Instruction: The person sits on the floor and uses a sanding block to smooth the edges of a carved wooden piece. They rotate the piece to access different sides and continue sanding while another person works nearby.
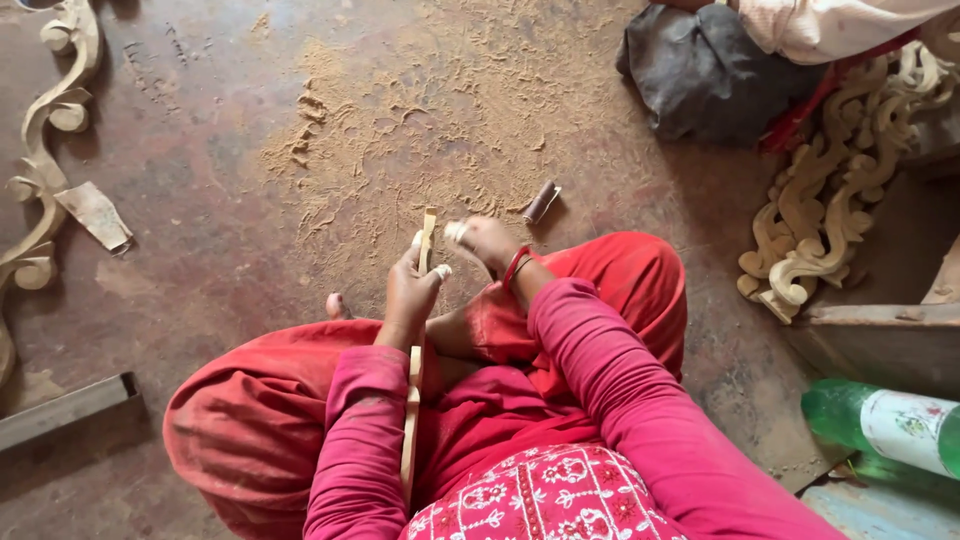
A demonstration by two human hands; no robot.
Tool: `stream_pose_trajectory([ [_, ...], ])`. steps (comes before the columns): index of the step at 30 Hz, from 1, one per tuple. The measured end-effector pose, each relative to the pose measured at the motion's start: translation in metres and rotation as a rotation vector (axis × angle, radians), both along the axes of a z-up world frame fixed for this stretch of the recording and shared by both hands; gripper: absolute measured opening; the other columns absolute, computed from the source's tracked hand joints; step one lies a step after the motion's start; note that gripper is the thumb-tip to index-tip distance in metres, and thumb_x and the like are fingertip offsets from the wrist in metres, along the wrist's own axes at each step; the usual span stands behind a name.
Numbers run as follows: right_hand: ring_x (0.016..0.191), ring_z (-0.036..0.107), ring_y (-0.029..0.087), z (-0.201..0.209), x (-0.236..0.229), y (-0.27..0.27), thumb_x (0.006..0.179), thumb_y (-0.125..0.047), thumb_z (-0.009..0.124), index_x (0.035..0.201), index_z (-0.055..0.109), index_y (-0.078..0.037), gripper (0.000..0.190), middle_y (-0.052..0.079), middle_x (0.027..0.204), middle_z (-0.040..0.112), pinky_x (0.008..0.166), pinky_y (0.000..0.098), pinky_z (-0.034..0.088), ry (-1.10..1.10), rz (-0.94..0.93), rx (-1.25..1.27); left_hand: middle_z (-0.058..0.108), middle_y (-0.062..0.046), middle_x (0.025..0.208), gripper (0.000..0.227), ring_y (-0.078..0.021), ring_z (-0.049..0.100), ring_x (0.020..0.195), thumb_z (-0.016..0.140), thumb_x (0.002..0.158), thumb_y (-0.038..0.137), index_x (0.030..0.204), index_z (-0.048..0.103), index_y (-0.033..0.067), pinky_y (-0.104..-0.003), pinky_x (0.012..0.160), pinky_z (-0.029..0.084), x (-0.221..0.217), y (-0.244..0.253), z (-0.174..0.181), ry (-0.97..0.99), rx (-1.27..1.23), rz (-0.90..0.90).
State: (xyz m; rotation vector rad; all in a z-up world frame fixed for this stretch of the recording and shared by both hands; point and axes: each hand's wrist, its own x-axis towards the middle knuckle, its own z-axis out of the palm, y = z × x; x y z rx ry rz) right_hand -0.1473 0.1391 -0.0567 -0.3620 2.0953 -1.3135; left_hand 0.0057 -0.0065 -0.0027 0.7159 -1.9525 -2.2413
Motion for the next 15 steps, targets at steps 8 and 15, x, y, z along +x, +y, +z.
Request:
stream_pose_trajectory([
  [8,0.072,0.061,0.012,0.069,0.014,-0.019,0.097,-0.018,0.065,0.114,0.060,-0.002,0.024,0.005,0.089,0.067,0.061,0.0253,0.050,-0.175,-0.294,-0.298,0.072,-0.001,0.094,0.055,-0.0064,0.064,0.078,0.071,0.082,0.001,0.135,0.058,-0.0026,-0.024,0.069,0.053,-0.003,0.001,0.011,0.071,0.094,-0.015],
  [15,0.088,0.070,0.021,0.099,0.038,-0.040,0.088,-0.042,0.071,0.128,0.052,-0.012,0.054,0.010,0.103,0.071,0.076,0.0369,0.056,0.315,-0.210,0.283,0.075,-0.006,0.094,0.058,-0.0091,0.064,0.079,0.074,0.078,0.001,0.135,0.063,-0.0012,-0.026,0.072,0.054,-0.004,0.005,0.014,-0.002,-0.106,-0.025],
])
